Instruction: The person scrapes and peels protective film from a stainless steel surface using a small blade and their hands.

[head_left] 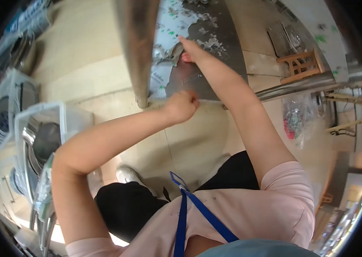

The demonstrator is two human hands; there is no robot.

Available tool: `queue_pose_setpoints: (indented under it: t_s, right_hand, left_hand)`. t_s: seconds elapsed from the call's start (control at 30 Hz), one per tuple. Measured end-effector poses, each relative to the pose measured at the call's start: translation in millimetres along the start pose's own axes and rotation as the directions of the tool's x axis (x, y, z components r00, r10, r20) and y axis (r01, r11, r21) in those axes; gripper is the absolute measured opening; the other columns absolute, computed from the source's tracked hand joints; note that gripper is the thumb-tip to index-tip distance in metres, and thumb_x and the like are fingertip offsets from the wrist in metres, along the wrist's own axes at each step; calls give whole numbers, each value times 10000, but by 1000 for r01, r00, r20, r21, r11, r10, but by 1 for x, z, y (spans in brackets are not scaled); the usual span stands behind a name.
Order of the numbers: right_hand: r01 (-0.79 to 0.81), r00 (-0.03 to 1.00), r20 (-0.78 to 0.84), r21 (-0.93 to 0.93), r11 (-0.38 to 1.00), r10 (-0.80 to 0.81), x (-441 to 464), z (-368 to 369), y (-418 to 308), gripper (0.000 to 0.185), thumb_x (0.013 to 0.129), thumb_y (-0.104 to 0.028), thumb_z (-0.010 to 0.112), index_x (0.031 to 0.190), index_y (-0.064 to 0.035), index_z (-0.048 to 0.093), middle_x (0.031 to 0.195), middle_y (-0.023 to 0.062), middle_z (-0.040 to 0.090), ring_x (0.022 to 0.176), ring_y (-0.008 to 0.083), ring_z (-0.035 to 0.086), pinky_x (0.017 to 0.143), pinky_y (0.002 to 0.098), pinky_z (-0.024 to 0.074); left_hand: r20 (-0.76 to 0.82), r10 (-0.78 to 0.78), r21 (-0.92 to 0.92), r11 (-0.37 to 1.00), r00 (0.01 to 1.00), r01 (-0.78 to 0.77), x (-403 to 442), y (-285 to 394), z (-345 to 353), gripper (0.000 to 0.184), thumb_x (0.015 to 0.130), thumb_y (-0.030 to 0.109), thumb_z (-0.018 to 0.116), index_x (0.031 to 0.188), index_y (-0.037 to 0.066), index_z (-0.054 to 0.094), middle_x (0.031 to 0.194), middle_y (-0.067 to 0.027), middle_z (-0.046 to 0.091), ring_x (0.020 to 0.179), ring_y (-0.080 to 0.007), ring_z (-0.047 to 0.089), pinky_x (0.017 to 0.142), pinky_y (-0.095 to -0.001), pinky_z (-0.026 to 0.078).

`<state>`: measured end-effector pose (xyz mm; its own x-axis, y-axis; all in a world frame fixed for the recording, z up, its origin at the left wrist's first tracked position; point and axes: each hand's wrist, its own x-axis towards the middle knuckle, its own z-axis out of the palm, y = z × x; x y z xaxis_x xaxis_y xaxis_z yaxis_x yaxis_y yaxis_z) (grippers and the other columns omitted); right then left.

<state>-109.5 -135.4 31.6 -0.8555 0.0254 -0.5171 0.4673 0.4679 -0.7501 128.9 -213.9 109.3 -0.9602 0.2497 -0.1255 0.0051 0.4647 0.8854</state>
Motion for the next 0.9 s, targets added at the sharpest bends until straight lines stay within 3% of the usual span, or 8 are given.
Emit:
queue_pose_setpoints:
  t_s: [0.13, 0.23, 0.27, 0.37, 0.47, 0.57, 0.8, 0.9]
  right_hand:
    - [-47, 984, -177, -162, 986, 18, 30, 7, -7, 592, 758, -533, 580, 978, 16, 575, 776, 148, 595, 569, 227, 574, 458, 347, 488]
    - [-59, 978, -208, -248, 967, 6, 39, 4, -8, 511, 785, -466, 564, 948, 18, 583, 782, 150, 604, 606, 235, 584, 508, 356, 483]
    - [-62, 980, -201, -273, 960, 6, 39, 2, -7, 485, 795, -443, 558, 937, 19, 586, 784, 151, 607, 619, 237, 587, 525, 359, 481]
    - [-19, 998, -67, -352, 936, -5, 37, -8, -11, 410, 822, -376, 541, 907, 22, 595, 790, 153, 616, 655, 245, 597, 575, 369, 476]
    - [164, 964, 260, -417, 894, -56, 30, -33, -24, 343, 850, -309, 525, 876, 24, 603, 796, 155, 625, 692, 253, 607, 625, 378, 470]
    - [55, 900, -172, -867, 496, -401, 24, 15, -9, 325, 835, -289, 519, 921, 10, 612, 895, 200, 616, 818, 327, 593, 731, 405, 457]
    - [70, 882, -122, -922, 381, -456, -16, 34, -36, 299, 838, -264, 496, 917, -9, 632, 953, 254, 599, 944, 397, 559, 841, 438, 429]
    - [132, 906, -87, -871, 474, -414, -19, 23, -34, 326, 845, -272, 476, 912, 9, 625, 908, 257, 607, 886, 397, 579, 842, 433, 426]
  left_hand:
    - [85, 352, 55, 932, 932, -358, -47, -38, -30, 190, 764, 109, 496, 886, 18, 609, 799, -173, 617, 756, -325, 605, 701, -396, 474]
    - [-323, 73, -200, 969, 944, -143, -49, -74, -51, 135, 788, 63, 494, 834, -7, 600, 698, -124, 601, 575, -166, 562, 546, -297, 448]
    - [-405, 232, -163, 933, 885, -319, -52, -84, -57, 86, 783, 29, 480, 804, -8, 555, 634, -97, 560, 492, -129, 480, 474, -267, 398]
    - [-347, 165, -312, 908, 923, -279, -59, -100, -72, 58, 795, 51, 464, 788, -1, 489, 616, -104, 528, 514, -143, 461, 495, -287, 391]
    - [-490, -38, -401, 897, 871, -186, -36, -98, -77, 116, 791, 141, 458, 787, 27, 483, 646, -167, 559, 583, -343, 544, 568, -419, 429]
    - [-568, -222, -413, 910, 793, -41, -13, -98, -85, 165, 804, 179, 443, 803, 20, 490, 650, -193, 544, 642, -387, 533, 627, -451, 421]
    - [-452, -225, 86, 952, 863, 293, 102, -124, -95, 412, 839, 280, 459, 1143, 1, 469, 1201, -210, 441, 1065, -328, 463, 856, -435, 399]
    - [-540, -84, 119, 977, 837, 175, 111, -145, -74, 523, 844, 297, 483, 1238, -30, 377, 1290, -222, 358, 1140, -364, 393, 912, -431, 364]
